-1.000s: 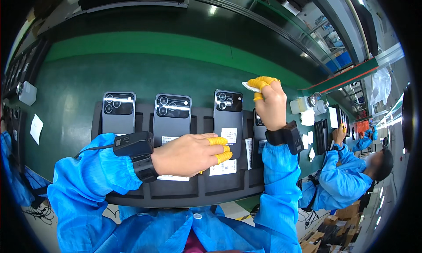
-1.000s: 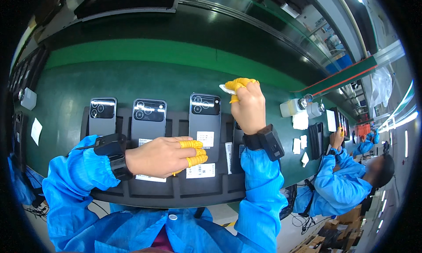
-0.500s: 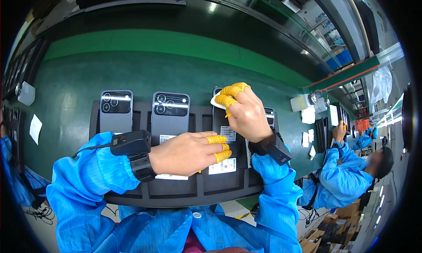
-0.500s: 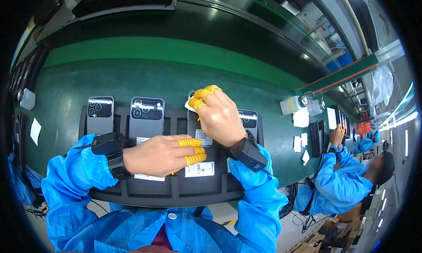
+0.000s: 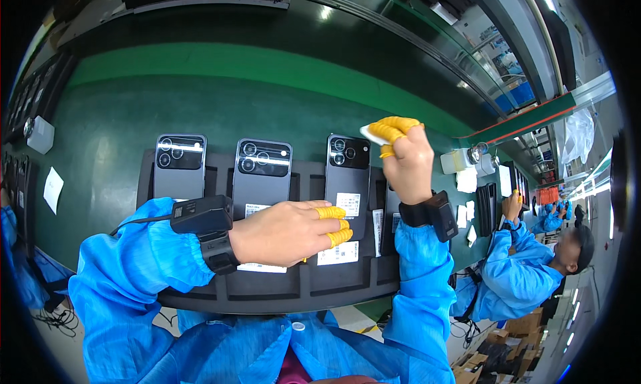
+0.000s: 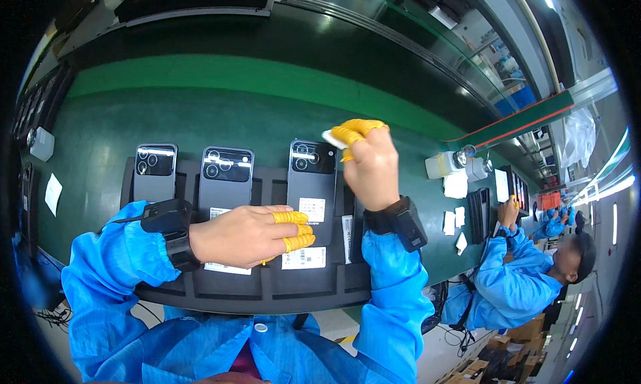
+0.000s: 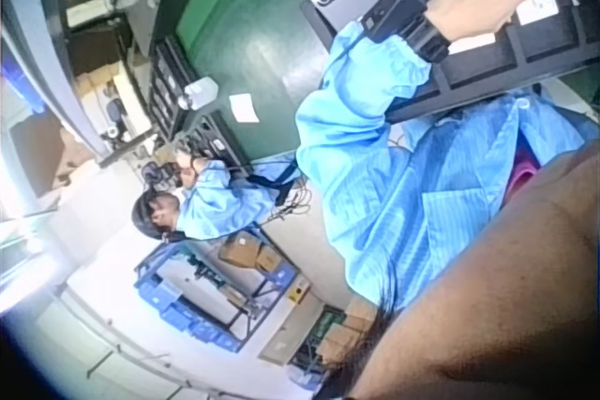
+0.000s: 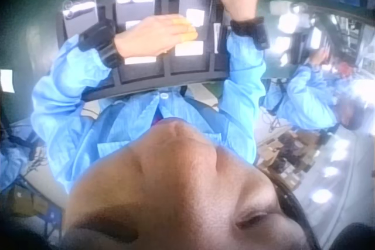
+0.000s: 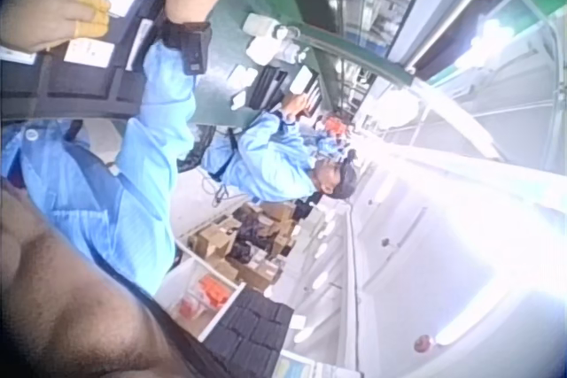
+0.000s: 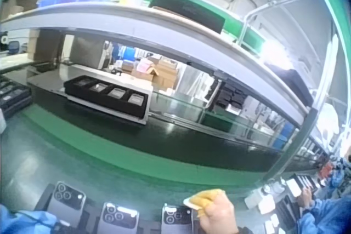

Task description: Cleaning the back and camera lenses of mobile phones on an assembly line.

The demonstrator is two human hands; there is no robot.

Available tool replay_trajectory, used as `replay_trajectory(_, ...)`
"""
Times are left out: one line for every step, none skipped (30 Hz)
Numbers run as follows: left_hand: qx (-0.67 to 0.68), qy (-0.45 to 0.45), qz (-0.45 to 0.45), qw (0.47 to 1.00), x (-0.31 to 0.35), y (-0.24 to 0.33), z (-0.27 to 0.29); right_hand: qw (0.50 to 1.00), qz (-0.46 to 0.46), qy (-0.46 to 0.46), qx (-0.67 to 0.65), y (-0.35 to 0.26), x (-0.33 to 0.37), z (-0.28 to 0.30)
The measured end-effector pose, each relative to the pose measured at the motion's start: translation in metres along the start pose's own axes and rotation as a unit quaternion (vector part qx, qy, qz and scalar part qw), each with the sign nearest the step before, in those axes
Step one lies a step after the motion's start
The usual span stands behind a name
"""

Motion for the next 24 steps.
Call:
replay_trajectory(0.007, 0.001, 0.003, 1.0, 0.0, 0.0, -0.001, 0.999, 0.029, 0.002, -0.031, -0.007, -0.002, -0.002)
replay_trajectory(0.013, 0.003, 0.006, 1.0, 0.0, -0.001, -0.001, 0.998, 0.057, -0.011, -0.034, -0.008, -0.001, -0.009)
replay_trajectory(0.015, 0.002, 0.004, 1.0, 0.0, -0.001, -0.001, 0.996, 0.077, -0.026, -0.026, -0.015, -0.002, -0.011)
replay_trajectory(0.011, 0.005, 0.003, 1.0, 0.0, -0.001, 0.0, 0.996, 0.085, -0.031, -0.017, -0.021, -0.004, -0.014)
replay_trajectory(0.007, 0.007, 0.001, 1.0, 0.0, -0.001, 0.001, 0.995, 0.093, -0.036, -0.009, -0.025, -0.004, -0.015)
replay_trajectory(0.007, 0.006, 0.002, 1.0, 0.001, 0.0, 0.002, 0.995, 0.092, -0.036, -0.01, -0.023, -0.003, -0.015)
replay_trajectory(0.004, 0.006, 0.004, 1.0, 0.001, 0.0, 0.003, 0.994, 0.088, -0.053, 0.022, -0.018, 0.0, -0.015)
replay_trajectory(0.001, 0.006, 0.006, 1.0, 0.002, 0.001, 0.004, 0.993, 0.084, -0.07, 0.054, -0.014, 0.002, -0.014)
replay_trajectory(0.0, 0.006, 0.005, 1.0, 0.002, 0.001, 0.003, 0.992, 0.079, -0.059, 0.08, -0.013, -0.002, -0.002)
replay_trajectory(0.004, 0.012, 0.003, 1.0, 0.002, 0.001, 0.003, 0.993, 0.051, -0.057, 0.095, -0.005, 0.001, 0.003)
replay_trajectory(0.008, 0.018, 0.001, 1.0, 0.002, 0.0, 0.002, 0.992, 0.023, -0.054, 0.11, 0.002, 0.004, 0.006)
replay_trajectory(0.007, 0.019, 0.0, 1.0, 0.001, 0.0, 0.002, 0.989, -0.021, -0.076, 0.126, 0.009, 0.009, 0.008)
replay_trajectory(0.007, 0.013, -0.001, 1.0, 0.0, 0.0, 0.001, 0.989, -0.02, -0.075, 0.127, 0.01, 0.009, 0.006)
replay_trajectory(0.007, 0.006, -0.003, 1.0, -0.001, 0.0, 0.001, 0.996, -0.007, -0.038, 0.08, 0.007, 0.007, 0.005)
replay_trajectory(0.007, 0.005, -0.002, 1.0, -0.001, 0.0, 0.001, 0.999, 0.006, -0.002, 0.031, 0.002, 0.005, 0.001)
replay_trajectory(0.009, 0.01, -0.004, 1.0, 0.0, 0.0, 0.001, 1.0, 0.021, -0.003, 0.02, -0.005, 0.001, -0.003)
replay_trajectory(0.01, 0.015, -0.006, 1.0, 0.0, 0.0, 0.002, 0.999, 0.049, -0.004, 0.001, -0.013, -0.003, -0.005)
replay_trajectory(0.01, 0.013, -0.005, 1.0, 0.0, 0.0, 0.002, 0.998, 0.06, -0.003, -0.003, -0.02, -0.007, -0.01)
replay_trajectory(0.004, 0.012, -0.005, 1.0, 0.0, 0.0, 0.002, 0.997, 0.072, -0.001, -0.006, -0.025, -0.009, -0.014)
replay_trajectory(-0.002, 0.01, -0.006, 1.0, -0.001, 0.0, 0.003, 0.996, 0.091, -0.023, 0.002, -0.023, -0.006, -0.019)
replay_trajectory(-0.003, 0.009, -0.005, 1.0, 0.0, 0.0, 0.003, 0.996, 0.092, -0.022, 0.0, -0.021, -0.005, -0.018)
replay_trajectory(0.001, 0.006, -0.002, 1.0, 0.0, 0.0, 0.004, 0.994, 0.09, -0.06, 0.023, -0.017, -0.002, -0.015)
replay_trajectory(0.005, 0.003, 0.001, 1.0, 0.001, 0.0, 0.004, 0.99, 0.088, -0.098, 0.047, -0.013, 0.0, -0.013)
replay_trajectory(0.005, 0.004, 0.004, 1.0, 0.002, 0.001, 0.003, 0.991, 0.093, -0.08, 0.049, -0.015, -0.003, -0.005)
Point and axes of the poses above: each hand's wrist, its own x-axis away from the middle knuckle, its own z-axis out of the back of the hand, y = z × x, the point moved 3 cm from there along -x, towards the middle knuckle, and after that the axes turned 9 degrees about -y, right-handed, at the moved point
